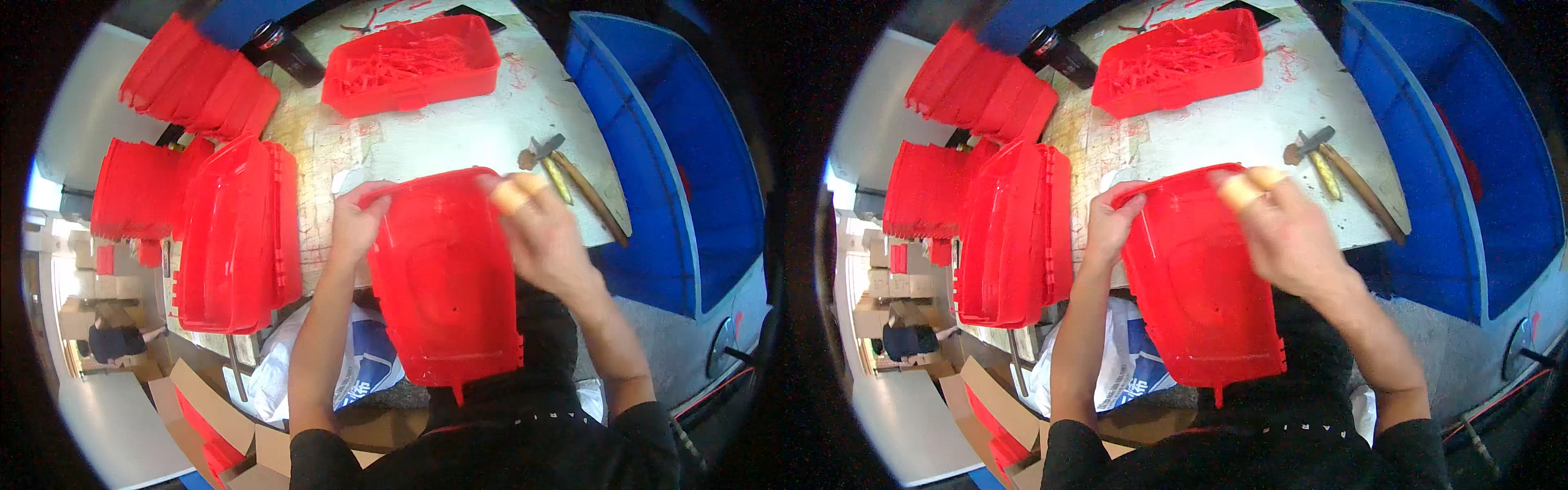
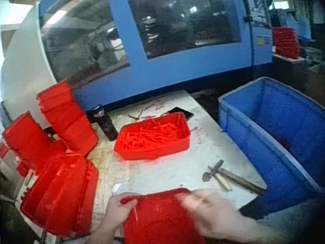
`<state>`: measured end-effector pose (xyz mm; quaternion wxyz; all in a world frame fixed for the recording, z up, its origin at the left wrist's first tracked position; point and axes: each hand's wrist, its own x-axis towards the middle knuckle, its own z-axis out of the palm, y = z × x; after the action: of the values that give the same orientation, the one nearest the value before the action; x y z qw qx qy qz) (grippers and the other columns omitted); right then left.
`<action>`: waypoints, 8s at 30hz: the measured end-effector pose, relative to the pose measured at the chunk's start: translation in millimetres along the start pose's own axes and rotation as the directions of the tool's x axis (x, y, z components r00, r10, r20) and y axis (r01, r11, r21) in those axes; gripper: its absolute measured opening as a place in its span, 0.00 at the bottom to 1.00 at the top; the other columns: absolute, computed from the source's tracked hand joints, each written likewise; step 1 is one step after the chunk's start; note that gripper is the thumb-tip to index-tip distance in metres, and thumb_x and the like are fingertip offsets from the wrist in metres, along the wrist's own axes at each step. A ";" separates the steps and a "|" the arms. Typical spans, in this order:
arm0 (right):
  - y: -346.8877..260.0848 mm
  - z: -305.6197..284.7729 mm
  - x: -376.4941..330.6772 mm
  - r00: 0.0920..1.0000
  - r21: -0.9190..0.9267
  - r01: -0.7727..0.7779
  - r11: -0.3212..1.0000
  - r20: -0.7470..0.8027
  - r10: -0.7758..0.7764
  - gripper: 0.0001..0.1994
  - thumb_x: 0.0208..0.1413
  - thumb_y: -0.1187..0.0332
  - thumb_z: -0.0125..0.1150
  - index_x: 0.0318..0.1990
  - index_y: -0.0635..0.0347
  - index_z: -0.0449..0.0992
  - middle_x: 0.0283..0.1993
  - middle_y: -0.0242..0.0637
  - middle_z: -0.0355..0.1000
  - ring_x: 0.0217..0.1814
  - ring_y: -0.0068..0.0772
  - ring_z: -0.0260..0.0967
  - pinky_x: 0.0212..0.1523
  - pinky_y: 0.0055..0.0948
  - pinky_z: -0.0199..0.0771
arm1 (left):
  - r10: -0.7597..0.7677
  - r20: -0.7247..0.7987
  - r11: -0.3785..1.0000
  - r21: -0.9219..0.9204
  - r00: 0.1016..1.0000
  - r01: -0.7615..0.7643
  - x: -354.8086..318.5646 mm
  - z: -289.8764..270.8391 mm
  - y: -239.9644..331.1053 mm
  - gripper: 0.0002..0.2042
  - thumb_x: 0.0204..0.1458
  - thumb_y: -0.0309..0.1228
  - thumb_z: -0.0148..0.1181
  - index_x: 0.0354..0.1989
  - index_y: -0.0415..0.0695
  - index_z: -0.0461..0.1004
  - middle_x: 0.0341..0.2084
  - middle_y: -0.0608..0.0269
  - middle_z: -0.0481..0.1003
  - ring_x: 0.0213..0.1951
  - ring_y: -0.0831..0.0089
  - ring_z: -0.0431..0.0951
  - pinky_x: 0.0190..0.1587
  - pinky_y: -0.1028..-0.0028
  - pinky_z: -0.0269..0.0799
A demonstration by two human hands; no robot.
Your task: The person repeatedly picks up red plastic containers and uses a hammer and a small metal tool to chip away excess plastic from the rims. The person flips the containers to access different edges and places finished units aside on the table.
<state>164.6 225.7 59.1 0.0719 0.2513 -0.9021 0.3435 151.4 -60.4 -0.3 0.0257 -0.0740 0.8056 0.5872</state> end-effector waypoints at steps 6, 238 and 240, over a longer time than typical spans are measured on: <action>12.6 23.9 7.3 0.955 -0.394 0.172 0.903 -0.156 -0.251 0.13 0.52 0.77 0.61 0.46 0.57 0.80 0.51 0.44 0.72 0.58 0.47 0.70 0.58 0.46 0.70 | -0.270 -0.070 0.910 -0.345 0.960 0.231 12.1 -18.3 4.1 0.14 0.55 0.15 0.51 0.46 0.37 0.80 0.40 0.59 0.81 0.45 0.71 0.80 0.52 0.74 0.74; 73.0 59.1 -68.7 0.693 0.760 -0.600 0.248 0.339 0.636 0.15 0.73 0.62 0.46 0.34 0.61 0.70 0.23 0.22 0.61 0.27 0.14 0.55 0.28 0.22 0.61 | 0.488 0.354 0.274 0.806 0.798 -0.525 94.4 131.6 29.0 0.17 0.51 0.44 0.68 0.34 0.41 0.77 0.31 0.58 0.75 0.38 0.59 0.73 0.42 0.61 0.64; 66.6 61.3 -82.0 0.750 0.758 -0.554 0.345 0.274 0.602 0.15 0.72 0.63 0.46 0.33 0.61 0.69 0.21 0.26 0.59 0.26 0.15 0.55 0.27 0.22 0.62 | 0.492 0.352 0.277 0.804 0.796 -0.527 95.2 131.2 28.1 0.17 0.51 0.44 0.67 0.34 0.41 0.77 0.31 0.58 0.76 0.38 0.59 0.73 0.43 0.61 0.64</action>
<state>204.5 261.1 -50.7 -0.1512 -0.0889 -0.6714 0.7201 47.2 64.1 -26.6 -0.1153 0.2207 0.9661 0.0679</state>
